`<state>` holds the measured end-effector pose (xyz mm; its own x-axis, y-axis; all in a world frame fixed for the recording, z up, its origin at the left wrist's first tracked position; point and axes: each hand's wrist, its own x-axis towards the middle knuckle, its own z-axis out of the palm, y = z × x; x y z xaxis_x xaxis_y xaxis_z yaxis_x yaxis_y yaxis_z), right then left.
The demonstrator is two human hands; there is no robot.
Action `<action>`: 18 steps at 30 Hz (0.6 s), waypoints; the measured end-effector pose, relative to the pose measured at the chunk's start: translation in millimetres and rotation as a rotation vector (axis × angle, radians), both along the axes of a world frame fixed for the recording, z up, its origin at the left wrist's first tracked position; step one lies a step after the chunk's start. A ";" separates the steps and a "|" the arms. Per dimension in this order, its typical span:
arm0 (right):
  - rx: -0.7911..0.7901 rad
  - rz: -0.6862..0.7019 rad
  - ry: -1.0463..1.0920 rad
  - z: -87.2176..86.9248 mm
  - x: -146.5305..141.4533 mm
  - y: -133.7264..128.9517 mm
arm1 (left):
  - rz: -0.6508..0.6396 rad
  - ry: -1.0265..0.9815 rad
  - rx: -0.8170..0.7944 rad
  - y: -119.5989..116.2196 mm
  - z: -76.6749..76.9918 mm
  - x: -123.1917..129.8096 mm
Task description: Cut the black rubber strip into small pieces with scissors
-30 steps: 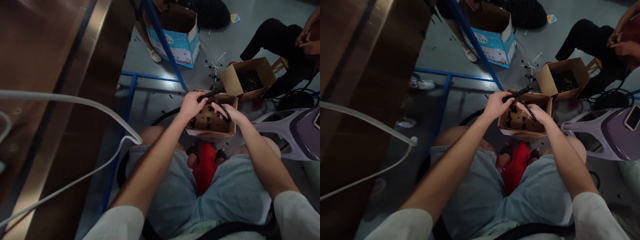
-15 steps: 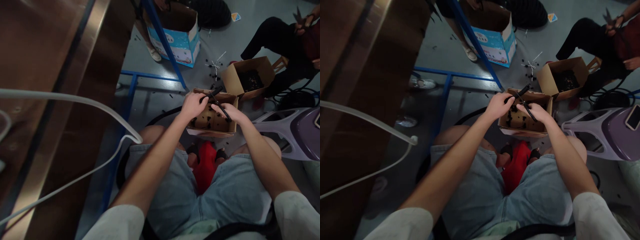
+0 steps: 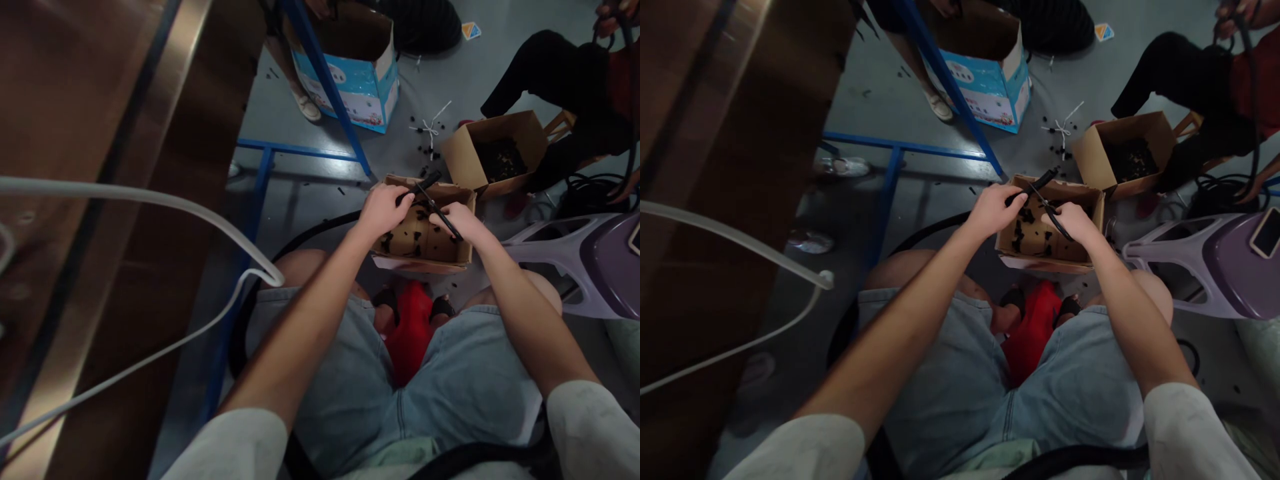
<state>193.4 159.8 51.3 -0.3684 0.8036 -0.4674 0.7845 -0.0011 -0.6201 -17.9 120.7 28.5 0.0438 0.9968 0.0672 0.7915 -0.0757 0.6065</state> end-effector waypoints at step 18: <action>0.000 -0.024 -0.001 7.7 -3.5 -3.9 | 0.005 0.019 -0.063 -1.8 11.5 1.0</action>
